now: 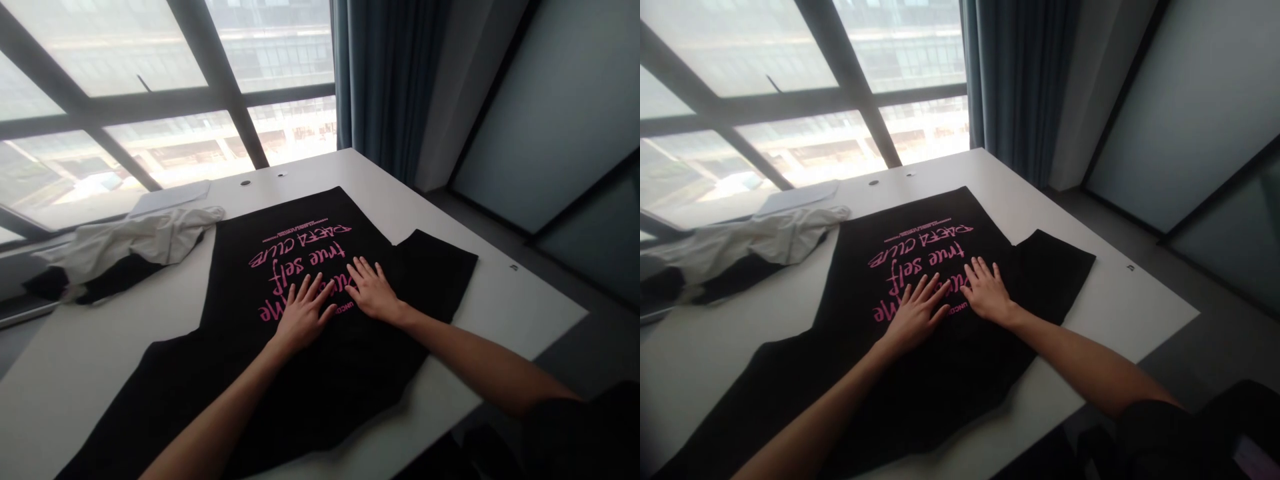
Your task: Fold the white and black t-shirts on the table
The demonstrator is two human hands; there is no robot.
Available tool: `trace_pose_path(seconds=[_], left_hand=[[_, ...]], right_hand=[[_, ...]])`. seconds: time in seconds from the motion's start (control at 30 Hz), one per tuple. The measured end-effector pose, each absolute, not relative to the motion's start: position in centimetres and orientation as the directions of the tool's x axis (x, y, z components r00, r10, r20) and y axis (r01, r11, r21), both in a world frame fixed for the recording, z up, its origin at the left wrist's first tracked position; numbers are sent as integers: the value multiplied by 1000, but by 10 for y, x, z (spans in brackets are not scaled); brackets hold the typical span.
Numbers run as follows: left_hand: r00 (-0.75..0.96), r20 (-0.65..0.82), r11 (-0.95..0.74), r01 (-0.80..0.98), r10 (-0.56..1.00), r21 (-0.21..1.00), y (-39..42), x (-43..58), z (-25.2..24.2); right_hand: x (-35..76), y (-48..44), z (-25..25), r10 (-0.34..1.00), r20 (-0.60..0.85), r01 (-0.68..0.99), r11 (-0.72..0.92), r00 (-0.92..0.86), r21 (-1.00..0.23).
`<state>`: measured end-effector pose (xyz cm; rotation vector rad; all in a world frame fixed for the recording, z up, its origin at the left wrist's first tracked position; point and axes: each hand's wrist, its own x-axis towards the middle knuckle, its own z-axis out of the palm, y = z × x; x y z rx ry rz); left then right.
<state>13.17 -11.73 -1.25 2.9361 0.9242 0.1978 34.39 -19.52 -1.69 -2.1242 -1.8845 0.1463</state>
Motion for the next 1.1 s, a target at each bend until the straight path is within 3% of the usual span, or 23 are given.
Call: trace_pose_path(seconds=[0.17,0.33,0.53,0.87,1.1], left_hand=[[809,122,-818,566,575,102,-116,132,-14],[805,126,-814,572,581,101,-116,132,-15],[804,126,-814,574,582,92,-117,131,-14],[800,145,-813,567,582,129,-115,131,-17],[795,161,-811,565,584,150,-116,131,-16]], right_hand=[[344,-196,-14,985,95,949,-109,143,-296],[344,-199,-4,972,168,949,-107,162,-296],[352,-201,-12,983,57,939,-148,174,-311],[422,-228,4,898,252,914,-286,360,-287],[425,-249,-12,987,43,974,-146,156,-173]])
